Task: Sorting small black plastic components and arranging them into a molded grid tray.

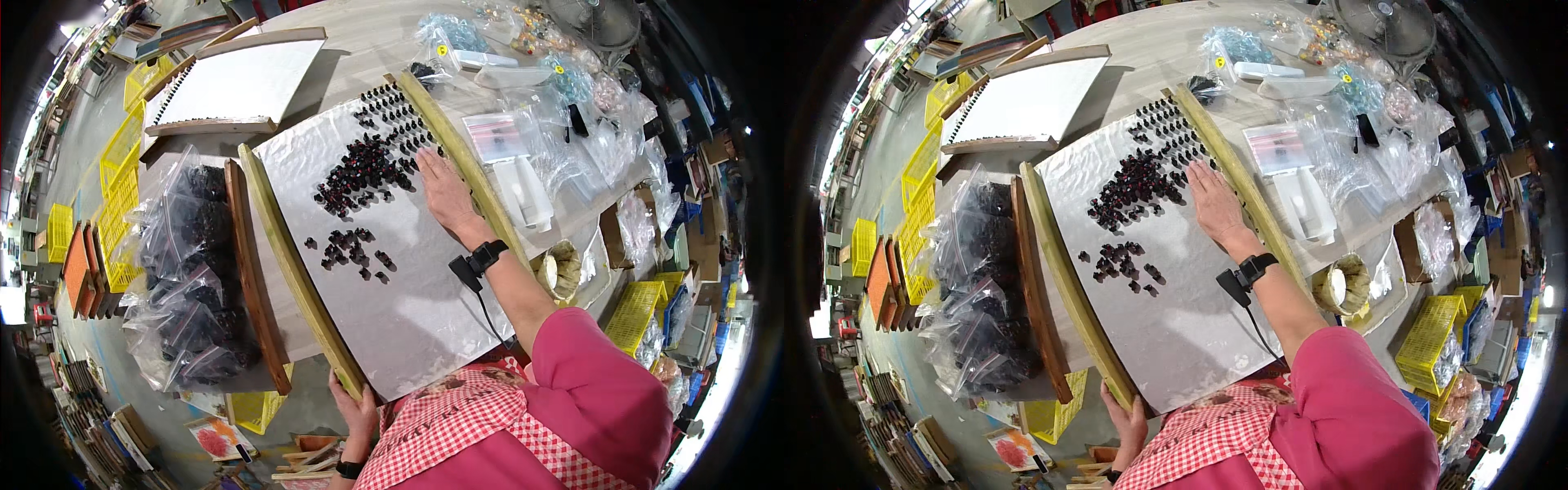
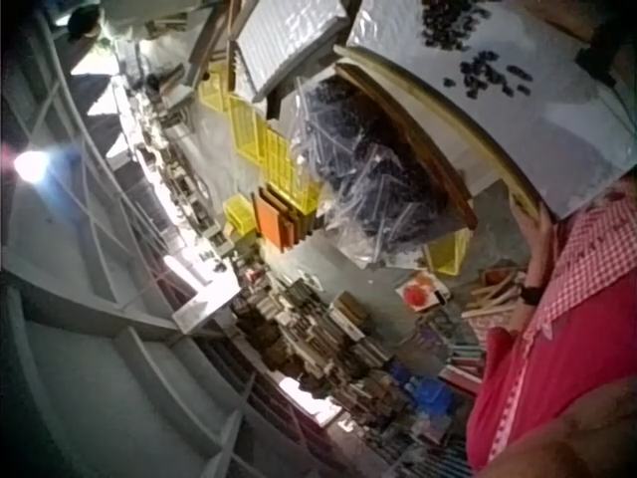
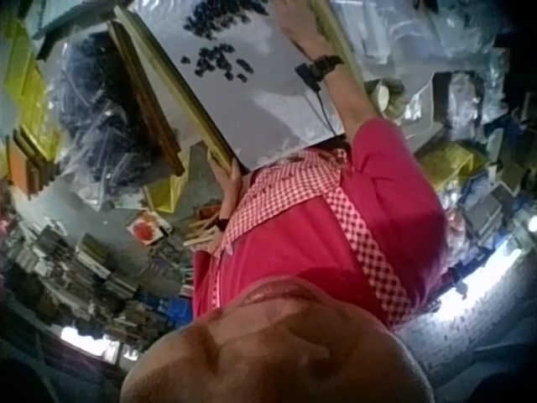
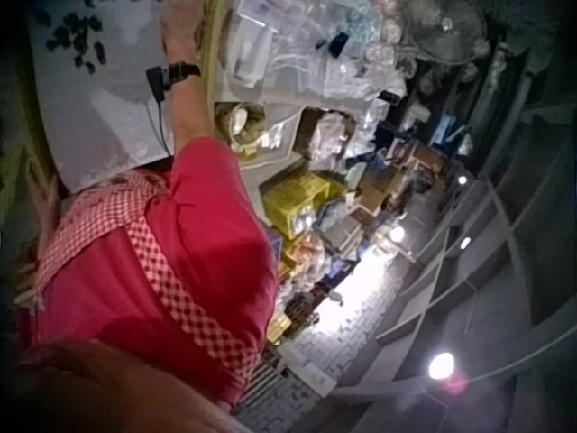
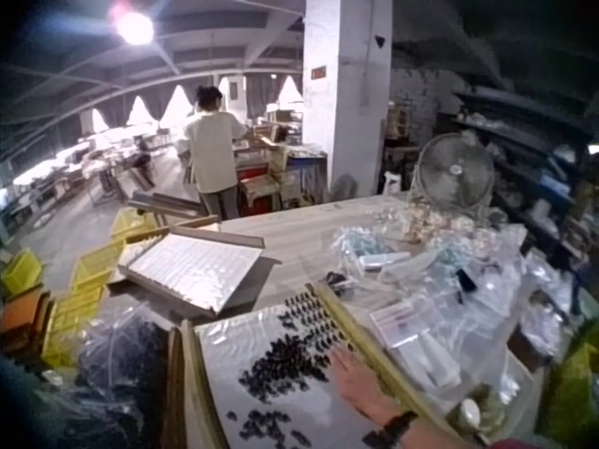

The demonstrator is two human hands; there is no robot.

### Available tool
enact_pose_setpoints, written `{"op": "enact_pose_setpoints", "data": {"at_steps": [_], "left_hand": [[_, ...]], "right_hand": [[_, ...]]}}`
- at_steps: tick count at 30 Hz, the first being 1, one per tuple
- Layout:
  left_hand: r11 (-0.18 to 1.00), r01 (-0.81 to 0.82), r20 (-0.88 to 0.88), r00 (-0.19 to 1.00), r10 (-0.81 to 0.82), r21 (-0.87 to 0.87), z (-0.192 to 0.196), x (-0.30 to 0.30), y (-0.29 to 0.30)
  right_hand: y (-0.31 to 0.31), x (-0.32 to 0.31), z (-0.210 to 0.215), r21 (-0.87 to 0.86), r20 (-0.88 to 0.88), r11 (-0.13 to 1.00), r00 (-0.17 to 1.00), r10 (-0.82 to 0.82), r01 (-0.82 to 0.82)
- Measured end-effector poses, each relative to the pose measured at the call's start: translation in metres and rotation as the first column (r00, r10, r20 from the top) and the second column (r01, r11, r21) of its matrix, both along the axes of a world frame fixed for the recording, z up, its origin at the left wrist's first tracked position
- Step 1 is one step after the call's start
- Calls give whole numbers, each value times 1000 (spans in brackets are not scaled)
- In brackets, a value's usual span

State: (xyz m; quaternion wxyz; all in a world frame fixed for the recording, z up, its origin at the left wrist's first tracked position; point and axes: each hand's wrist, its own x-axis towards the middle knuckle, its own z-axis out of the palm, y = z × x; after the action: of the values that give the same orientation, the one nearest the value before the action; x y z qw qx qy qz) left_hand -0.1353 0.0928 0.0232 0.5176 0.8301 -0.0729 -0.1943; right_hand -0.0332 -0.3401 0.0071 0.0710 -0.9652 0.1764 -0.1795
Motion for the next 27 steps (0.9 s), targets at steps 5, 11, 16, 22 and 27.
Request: {"op": "enact_pose_setpoints", "data": {"at_steps": [5, 11, 16, 22, 27], "left_hand": [[998, 21, 31, 999, -23, 64, 4, 1, -3], [995, 30, 52, 998, -35, 94, 11, 3, -8], [997, 42, -31, 999, -40, 65, 10, 3, -5], [995, 38, -15, 999, -37, 95, 9, 1, -3], [999, -1, -13, 1000, 2, 50, 4, 0, -4]], "right_hand": [[-11, 13, 10, -8, 59, 1000, 998, 12, -12], [-29, 32, 7, -26, 55, 998, 997, 62, -61], [-40, 53, 22, -73, 127, 994, 988, 93, -85], [-53, 63, 13, -28, -25, 992, 992, 120, -120], [-68, 90, 26, -43, -57, 991, 991, 124, -126]]}}
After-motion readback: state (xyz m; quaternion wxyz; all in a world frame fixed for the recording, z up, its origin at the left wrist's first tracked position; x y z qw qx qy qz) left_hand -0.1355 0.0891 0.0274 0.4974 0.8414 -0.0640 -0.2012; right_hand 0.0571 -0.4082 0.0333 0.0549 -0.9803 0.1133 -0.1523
